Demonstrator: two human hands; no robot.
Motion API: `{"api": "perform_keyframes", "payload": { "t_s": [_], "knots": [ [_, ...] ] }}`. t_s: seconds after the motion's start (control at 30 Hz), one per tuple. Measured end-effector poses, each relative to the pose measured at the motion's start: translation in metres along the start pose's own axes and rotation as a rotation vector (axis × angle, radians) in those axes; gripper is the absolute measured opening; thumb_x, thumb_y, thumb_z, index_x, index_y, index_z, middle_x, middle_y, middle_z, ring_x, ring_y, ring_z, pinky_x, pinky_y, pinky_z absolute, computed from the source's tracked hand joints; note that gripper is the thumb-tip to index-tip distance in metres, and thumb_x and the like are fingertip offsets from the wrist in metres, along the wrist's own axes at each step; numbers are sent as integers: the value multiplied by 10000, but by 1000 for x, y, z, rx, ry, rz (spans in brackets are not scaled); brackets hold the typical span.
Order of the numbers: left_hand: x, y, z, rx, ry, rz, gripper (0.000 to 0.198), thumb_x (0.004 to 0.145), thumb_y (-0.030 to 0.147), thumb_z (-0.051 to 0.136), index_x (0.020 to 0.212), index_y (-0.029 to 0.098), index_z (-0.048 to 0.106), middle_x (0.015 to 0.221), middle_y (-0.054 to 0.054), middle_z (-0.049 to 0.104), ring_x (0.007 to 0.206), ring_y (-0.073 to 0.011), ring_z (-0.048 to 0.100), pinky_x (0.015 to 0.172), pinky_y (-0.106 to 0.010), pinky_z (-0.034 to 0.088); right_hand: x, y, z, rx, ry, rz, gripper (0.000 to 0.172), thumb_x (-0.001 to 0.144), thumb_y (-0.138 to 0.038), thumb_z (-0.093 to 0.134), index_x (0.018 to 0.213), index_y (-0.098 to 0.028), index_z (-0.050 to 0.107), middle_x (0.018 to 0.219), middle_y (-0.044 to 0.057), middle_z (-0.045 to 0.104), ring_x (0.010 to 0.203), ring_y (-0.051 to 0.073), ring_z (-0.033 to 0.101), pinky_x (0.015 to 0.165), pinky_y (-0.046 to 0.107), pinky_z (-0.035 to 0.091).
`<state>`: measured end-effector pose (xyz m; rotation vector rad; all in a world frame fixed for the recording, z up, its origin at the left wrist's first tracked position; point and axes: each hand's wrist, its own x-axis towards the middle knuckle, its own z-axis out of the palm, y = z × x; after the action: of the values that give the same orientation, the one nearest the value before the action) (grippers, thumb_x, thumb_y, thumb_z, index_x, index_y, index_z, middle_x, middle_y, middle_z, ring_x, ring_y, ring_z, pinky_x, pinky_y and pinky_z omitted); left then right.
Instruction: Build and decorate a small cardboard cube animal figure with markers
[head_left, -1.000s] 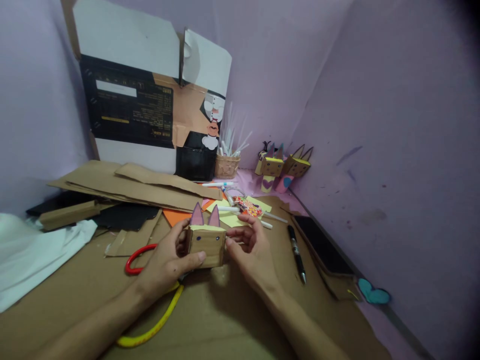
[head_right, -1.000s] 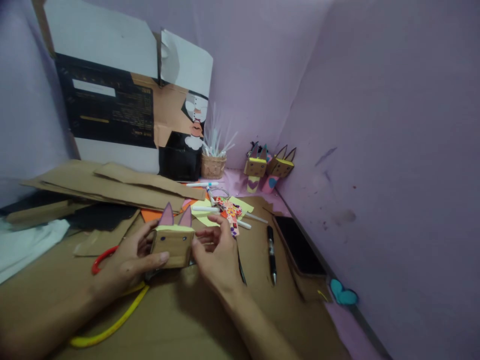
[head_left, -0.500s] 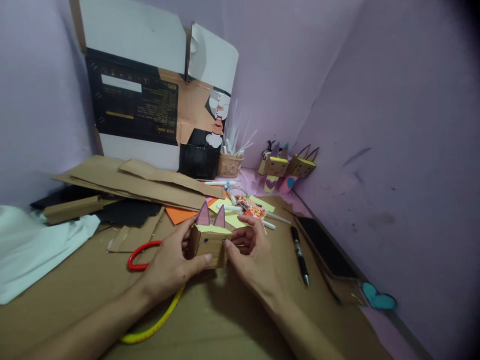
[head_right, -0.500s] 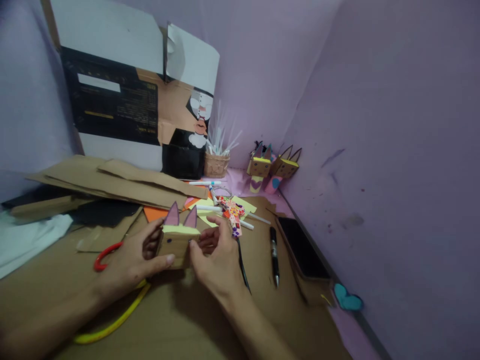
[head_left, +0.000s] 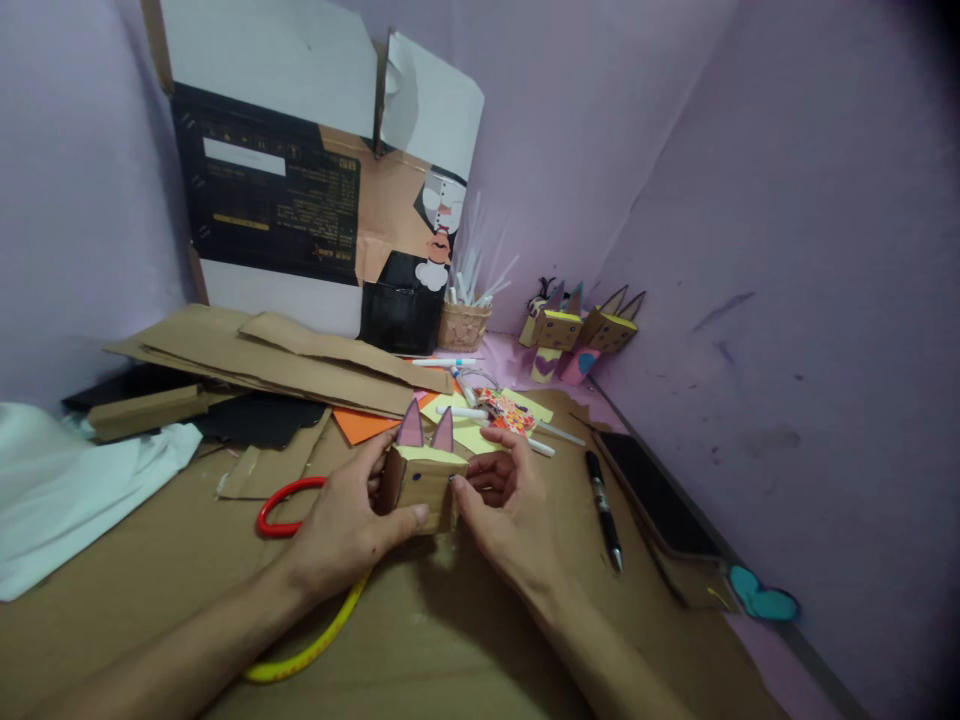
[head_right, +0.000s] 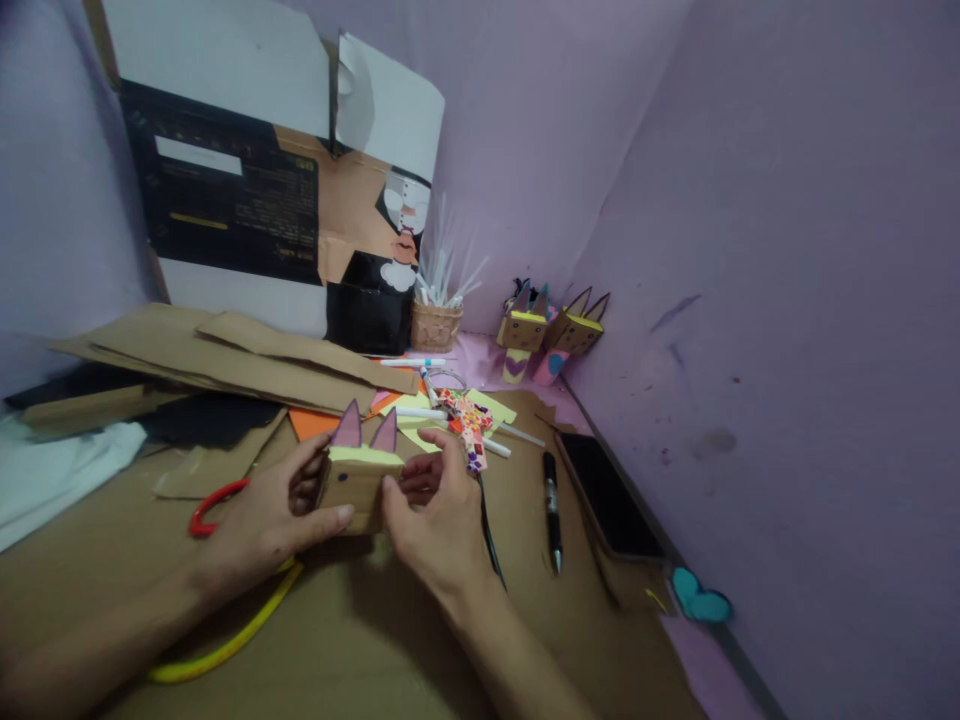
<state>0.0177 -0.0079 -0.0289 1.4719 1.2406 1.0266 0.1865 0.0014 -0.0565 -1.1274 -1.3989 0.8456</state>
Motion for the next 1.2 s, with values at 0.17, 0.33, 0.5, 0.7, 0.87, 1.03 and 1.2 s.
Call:
{"api": "perform_keyframes", "payload": {
  "t_s": [0.17,0.33,0.5,0.7,0.87,1.03,1.2],
  "knots": [
    [0,2,0,17,6,1,646,661,280,714,1252,160,484,1162,-125,649,1008,-307,647,824,-380,550,0,1,1,12,9,6,424,740,-201,639,1107,-251,431,768,-25,576,615,128,601,534,243,507],
    [1,-2,0,27,1,-2,634,675,286,719,1253,181,480,1154,-106,653,996,-295,653,812,-364,552,0,1,1,25,11,9,436,733,-188,641,1109,-257,431,767,-27,573,628,130,605,538,238,514],
    [0,-3,0,14,1,9,631,677,284,716,1253,184,479,1169,-94,648,1013,-283,645,819,-343,548,0,-1,1,17,16,21,437,734,-200,649,1111,-250,434,769,-24,578,621,131,611,541,245,520],
    [2,-4,0,6,3,11,675,679,298,721,1285,176,450,1199,-110,628,1019,-286,642,835,-354,543,0,-2,1,15,24,26,432,730,-204,648,1105,-248,438,756,-26,585,621,137,618,548,254,526],
    [2,-5,0,-10,9,-1,722,664,303,736,1303,166,430,1198,-118,629,1019,-284,642,836,-349,543,0,-1,1,6,33,18,434,735,-209,651,1110,-255,439,768,-24,594,627,137,622,555,254,528],
    [2,-6,0,-11,4,11,733,659,306,740,1307,161,429,1197,-129,628,1015,-292,645,835,-358,544,0,1,1,6,45,16,437,732,-208,654,1112,-254,444,764,-26,594,617,135,620,554,254,527],
    [3,-6,0,-78,-15,-21,758,659,306,740,1315,148,395,1209,-138,622,1027,-284,640,834,-338,543,0,-1,-1,55,11,31,405,746,-208,625,1108,-253,448,793,-16,594,654,138,626,581,259,529]
  ]
}}
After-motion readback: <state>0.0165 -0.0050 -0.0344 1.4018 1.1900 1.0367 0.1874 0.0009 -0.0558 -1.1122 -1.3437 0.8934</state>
